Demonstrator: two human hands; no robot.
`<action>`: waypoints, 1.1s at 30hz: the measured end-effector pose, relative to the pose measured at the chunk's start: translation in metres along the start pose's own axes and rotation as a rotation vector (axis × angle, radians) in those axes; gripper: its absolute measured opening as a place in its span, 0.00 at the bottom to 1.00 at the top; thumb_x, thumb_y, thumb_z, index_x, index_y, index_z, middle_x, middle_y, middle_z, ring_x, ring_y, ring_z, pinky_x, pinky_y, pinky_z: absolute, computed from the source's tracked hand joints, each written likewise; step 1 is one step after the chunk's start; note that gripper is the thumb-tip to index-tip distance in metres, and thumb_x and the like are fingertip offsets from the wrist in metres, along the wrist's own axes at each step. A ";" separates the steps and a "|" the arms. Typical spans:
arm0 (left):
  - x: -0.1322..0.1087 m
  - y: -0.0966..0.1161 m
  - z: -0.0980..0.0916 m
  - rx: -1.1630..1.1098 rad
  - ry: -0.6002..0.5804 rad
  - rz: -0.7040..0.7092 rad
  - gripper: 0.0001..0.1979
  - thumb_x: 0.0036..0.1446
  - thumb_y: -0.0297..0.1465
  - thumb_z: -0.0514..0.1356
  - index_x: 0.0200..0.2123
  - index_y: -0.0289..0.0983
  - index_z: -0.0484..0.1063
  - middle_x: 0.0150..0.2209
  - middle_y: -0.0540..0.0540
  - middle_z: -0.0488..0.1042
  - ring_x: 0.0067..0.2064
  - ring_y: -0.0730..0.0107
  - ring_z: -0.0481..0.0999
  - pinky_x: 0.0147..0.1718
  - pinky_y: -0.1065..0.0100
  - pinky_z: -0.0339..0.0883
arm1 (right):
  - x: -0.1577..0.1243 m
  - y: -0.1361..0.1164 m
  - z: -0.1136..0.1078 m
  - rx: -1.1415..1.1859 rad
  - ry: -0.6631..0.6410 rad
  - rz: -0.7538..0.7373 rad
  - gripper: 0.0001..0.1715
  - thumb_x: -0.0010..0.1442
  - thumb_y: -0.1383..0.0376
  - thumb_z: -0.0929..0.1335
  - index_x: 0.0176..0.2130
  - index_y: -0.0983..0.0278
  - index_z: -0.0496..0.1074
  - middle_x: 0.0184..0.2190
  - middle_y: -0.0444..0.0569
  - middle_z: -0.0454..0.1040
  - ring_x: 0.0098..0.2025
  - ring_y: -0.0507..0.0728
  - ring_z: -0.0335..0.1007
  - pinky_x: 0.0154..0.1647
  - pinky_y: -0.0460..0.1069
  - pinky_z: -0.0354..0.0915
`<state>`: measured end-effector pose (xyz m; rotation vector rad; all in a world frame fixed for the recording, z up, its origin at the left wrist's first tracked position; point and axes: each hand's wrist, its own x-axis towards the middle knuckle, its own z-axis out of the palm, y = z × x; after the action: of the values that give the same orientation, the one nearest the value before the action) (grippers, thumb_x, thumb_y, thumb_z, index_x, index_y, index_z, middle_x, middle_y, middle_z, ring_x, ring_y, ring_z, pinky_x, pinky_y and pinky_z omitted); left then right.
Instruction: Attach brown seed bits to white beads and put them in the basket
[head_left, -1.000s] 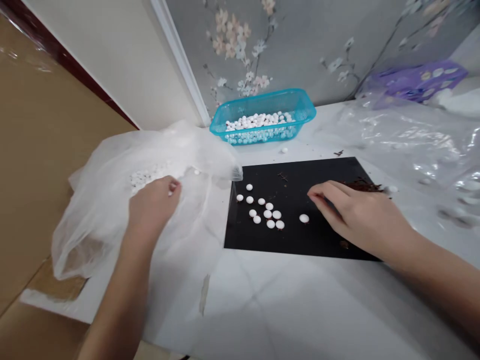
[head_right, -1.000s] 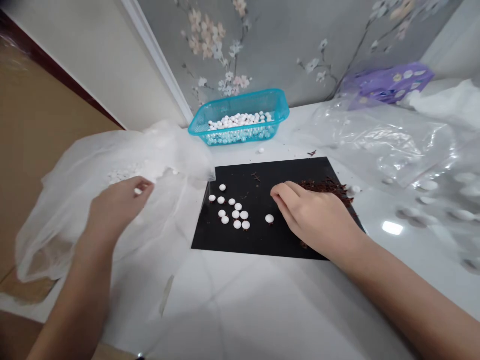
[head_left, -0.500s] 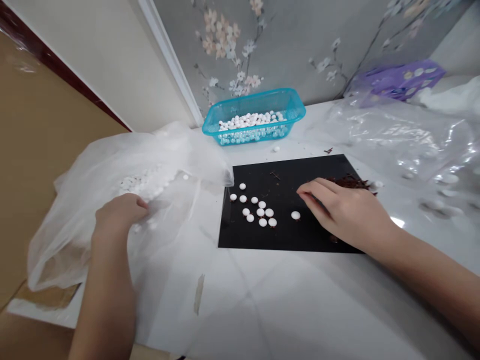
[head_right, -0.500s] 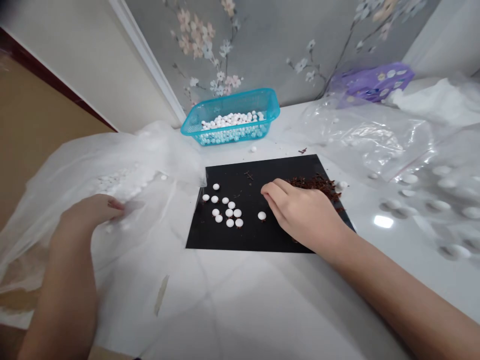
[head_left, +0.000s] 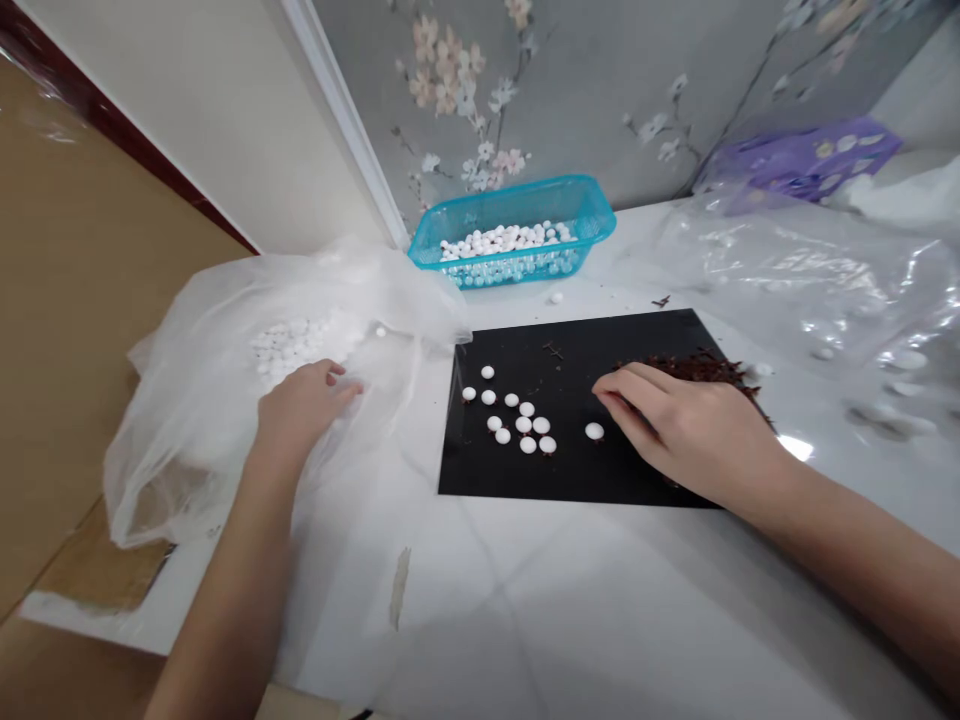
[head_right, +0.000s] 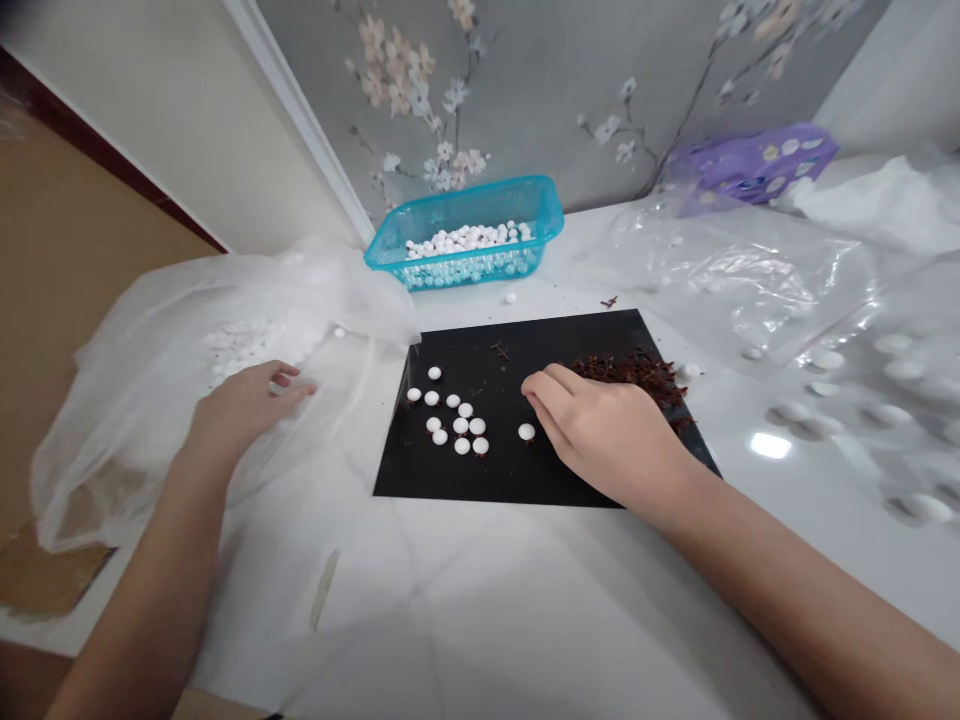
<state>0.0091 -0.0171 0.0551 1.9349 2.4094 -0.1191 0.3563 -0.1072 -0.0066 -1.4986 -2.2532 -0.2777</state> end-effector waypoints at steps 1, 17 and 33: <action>-0.001 0.001 0.000 -0.015 -0.028 0.013 0.17 0.51 0.44 0.55 0.40 0.40 0.68 0.44 0.44 0.74 0.39 0.57 0.75 0.34 0.61 0.63 | 0.000 0.000 0.000 0.005 -0.003 -0.001 0.13 0.64 0.67 0.58 0.37 0.64 0.70 0.33 0.47 0.75 0.24 0.50 0.67 0.19 0.46 0.50; -0.008 0.003 -0.007 -0.294 0.130 0.107 0.11 0.47 0.39 0.61 0.31 0.39 0.67 0.33 0.48 0.75 0.35 0.66 0.75 0.31 0.68 0.68 | 0.003 -0.009 -0.005 0.441 -0.064 0.243 0.09 0.61 0.64 0.62 0.36 0.62 0.71 0.31 0.46 0.75 0.23 0.50 0.67 0.23 0.45 0.60; -0.105 0.091 0.054 -0.859 -0.433 0.841 0.12 0.48 0.33 0.65 0.35 0.41 0.65 0.33 0.53 0.76 0.33 0.74 0.76 0.33 0.72 0.70 | 0.009 -0.049 -0.028 1.267 -0.634 0.565 0.09 0.59 0.63 0.62 0.31 0.65 0.68 0.25 0.41 0.64 0.23 0.46 0.54 0.22 0.42 0.53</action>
<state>0.1202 -0.1043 0.0077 1.9604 0.9679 0.4081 0.3151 -0.1302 0.0252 -1.3735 -1.5359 1.6329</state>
